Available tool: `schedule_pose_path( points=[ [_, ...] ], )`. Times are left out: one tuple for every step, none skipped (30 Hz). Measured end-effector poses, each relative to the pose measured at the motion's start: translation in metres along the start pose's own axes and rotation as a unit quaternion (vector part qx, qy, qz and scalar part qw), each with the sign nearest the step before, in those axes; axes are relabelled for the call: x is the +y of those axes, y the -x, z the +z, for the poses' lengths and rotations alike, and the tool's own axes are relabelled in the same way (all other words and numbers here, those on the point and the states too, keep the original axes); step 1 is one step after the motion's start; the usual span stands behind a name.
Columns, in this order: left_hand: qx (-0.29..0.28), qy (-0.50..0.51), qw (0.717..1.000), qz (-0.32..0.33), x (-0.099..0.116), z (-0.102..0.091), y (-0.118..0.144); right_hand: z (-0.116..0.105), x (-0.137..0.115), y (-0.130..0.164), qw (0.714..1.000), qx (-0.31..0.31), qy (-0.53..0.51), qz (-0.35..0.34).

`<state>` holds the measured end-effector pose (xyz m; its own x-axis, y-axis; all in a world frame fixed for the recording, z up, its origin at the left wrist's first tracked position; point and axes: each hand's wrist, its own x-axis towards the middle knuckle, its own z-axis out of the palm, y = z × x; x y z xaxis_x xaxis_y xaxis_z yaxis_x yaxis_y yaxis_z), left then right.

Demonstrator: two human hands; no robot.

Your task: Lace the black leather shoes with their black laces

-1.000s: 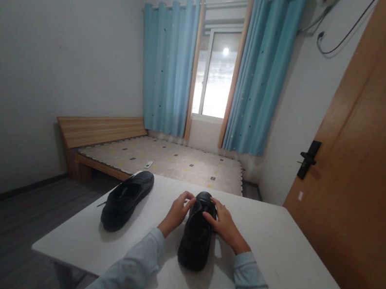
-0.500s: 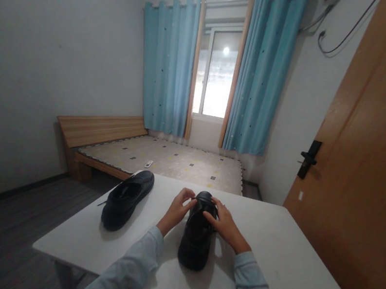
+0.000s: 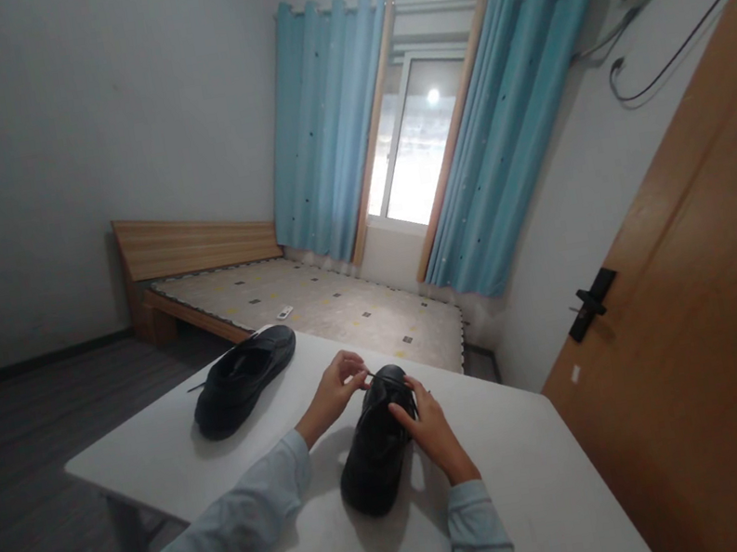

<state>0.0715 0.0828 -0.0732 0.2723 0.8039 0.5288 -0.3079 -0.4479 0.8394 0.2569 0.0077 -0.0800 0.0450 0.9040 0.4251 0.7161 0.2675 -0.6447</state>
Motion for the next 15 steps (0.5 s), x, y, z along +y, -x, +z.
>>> schedule_pose_path(
  points=[
    [0.003, -0.033, 0.999, 0.001, 0.0, -0.001, 0.0, 0.0, 0.001, 0.0, 1.0, 0.0, 0.001, -0.001],
    [0.006, -0.069, 0.998, 0.003, 0.001, -0.001, 0.0, 0.0, 0.001, -0.001, 1.0, 0.001, 0.002, -0.004],
    [0.008, -0.102, 0.995, 0.004, 0.002, -0.002, 0.0, 0.0, 0.002, -0.001, 1.0, 0.002, 0.001, -0.007],
    [0.007, -0.129, 0.992, 0.007, 0.004, -0.002, 0.0, 0.001, 0.002, -0.001, 1.0, 0.004, 0.001, -0.01],
    [0.006, -0.149, 0.989, 0.01, 0.006, -0.003, 0.001, 0.001, 0.003, -0.001, 1.0, 0.005, 0.0, -0.013],
    [0.005, -0.165, 0.986, 0.014, 0.007, -0.003, 0.001, 0.001, 0.003, -0.001, 1.0, 0.006, -0.001, -0.015],
    [0.004, -0.178, 0.984, 0.017, 0.009, -0.003, 0.001, 0.001, 0.003, -0.001, 1.0, 0.005, -0.001, -0.016],
    [0.001, -0.19, 0.982, 0.019, 0.01, -0.004, 0.001, 0.001, 0.002, -0.001, 1.0, 0.005, 0.0, -0.016],
    [-0.002, -0.201, 0.979, 0.021, 0.011, -0.004, 0.002, 0.001, 0.002, -0.001, 1.0, 0.005, 0.0, -0.017],
    [-0.006, -0.211, 0.977, 0.022, 0.012, -0.004, 0.002, 0.001, 0.001, -0.001, 1.0, 0.004, 0.001, -0.017],
    [-0.011, -0.219, 0.975, 0.023, 0.012, -0.004, 0.002, 0.001, 0.001, -0.001, 1.0, 0.004, 0.001, -0.016],
    [-0.017, -0.225, 0.974, 0.025, 0.012, -0.004, 0.002, 0.001, 0.0, -0.001, 1.0, 0.004, 0.0, -0.014],
    [-0.023, -0.232, 0.972, 0.029, 0.012, -0.005, 0.002, 0.0, -0.001, -0.001, 1.0, 0.004, -0.002, -0.012],
    [-0.028, -0.24, 0.97, 0.033, 0.011, -0.005, 0.002, 0.0, -0.002, -0.001, 1.0, 0.003, -0.003, -0.01],
    [-0.033, -0.248, 0.967, 0.038, 0.01, -0.006, 0.002, 0.0, -0.002, -0.001, 1.0, 0.001, -0.006, -0.008]
  ],
)
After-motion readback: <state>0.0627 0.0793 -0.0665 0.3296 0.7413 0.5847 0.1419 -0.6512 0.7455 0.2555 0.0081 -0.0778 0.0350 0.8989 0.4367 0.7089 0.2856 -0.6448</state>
